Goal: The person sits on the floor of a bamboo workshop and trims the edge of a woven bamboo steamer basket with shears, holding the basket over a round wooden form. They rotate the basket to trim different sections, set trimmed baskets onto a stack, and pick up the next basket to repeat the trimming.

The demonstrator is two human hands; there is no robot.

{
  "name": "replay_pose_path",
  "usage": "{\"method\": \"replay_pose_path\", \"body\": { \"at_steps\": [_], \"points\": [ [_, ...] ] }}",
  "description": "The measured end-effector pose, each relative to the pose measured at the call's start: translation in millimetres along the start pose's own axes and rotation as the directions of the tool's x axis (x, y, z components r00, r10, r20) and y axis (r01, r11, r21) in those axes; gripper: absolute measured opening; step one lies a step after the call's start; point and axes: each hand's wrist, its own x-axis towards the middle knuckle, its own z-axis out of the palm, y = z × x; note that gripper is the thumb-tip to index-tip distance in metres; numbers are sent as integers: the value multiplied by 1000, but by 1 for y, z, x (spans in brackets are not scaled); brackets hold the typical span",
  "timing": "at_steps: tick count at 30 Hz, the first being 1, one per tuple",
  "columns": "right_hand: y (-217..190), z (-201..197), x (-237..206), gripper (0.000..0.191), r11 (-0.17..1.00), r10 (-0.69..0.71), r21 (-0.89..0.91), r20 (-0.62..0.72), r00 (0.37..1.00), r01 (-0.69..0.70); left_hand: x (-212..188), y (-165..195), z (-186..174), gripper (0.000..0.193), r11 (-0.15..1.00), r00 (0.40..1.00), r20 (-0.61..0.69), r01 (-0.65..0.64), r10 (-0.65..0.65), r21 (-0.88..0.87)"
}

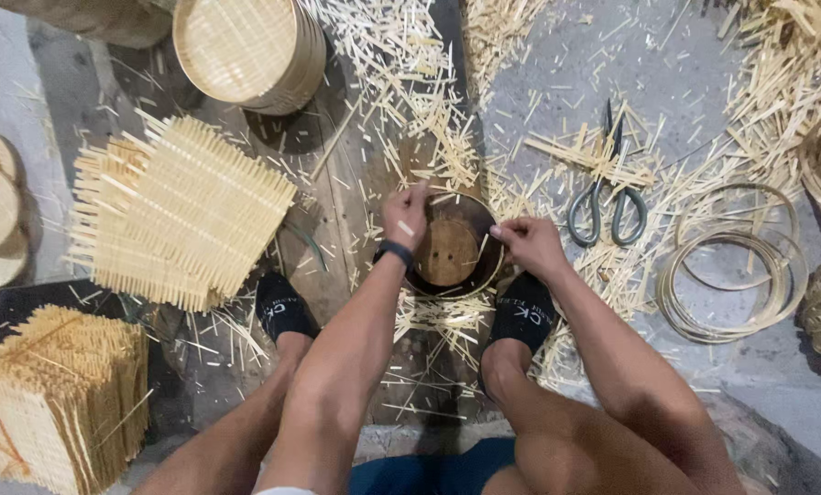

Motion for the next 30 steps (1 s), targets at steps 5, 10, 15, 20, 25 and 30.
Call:
{"method": "replay_pose_path", "body": {
  "at_steps": [5,10,15,20,25,30],
  "points": [
    [16,-1,-7,29,958,76,263,145,986,-113,-43,-46,-45,41,948,940,121,319,-318,7],
    [39,7,12,20,934,62,336,194,979,-125,-58,-64,-58,38,836,863,318,478,-391,-269],
    [36,10,10,19,934,33,349,137,990,-79,-51,-42,-58,41,821,839,209,538,-502,-189],
    [32,11,-18,15,802,-38,585,252,967,-121,-84,-31,-66,36,139,686,583,691,-435,-709],
    [38,39,-26,14,866,32,496,88,996,-71,-128,-52,-35,26,217,633,550,740,-545,-637],
    [23,42,-34,16,901,32,431,32,999,-42,-124,-53,-28,24,345,658,499,737,-564,-582]
  ]
}}
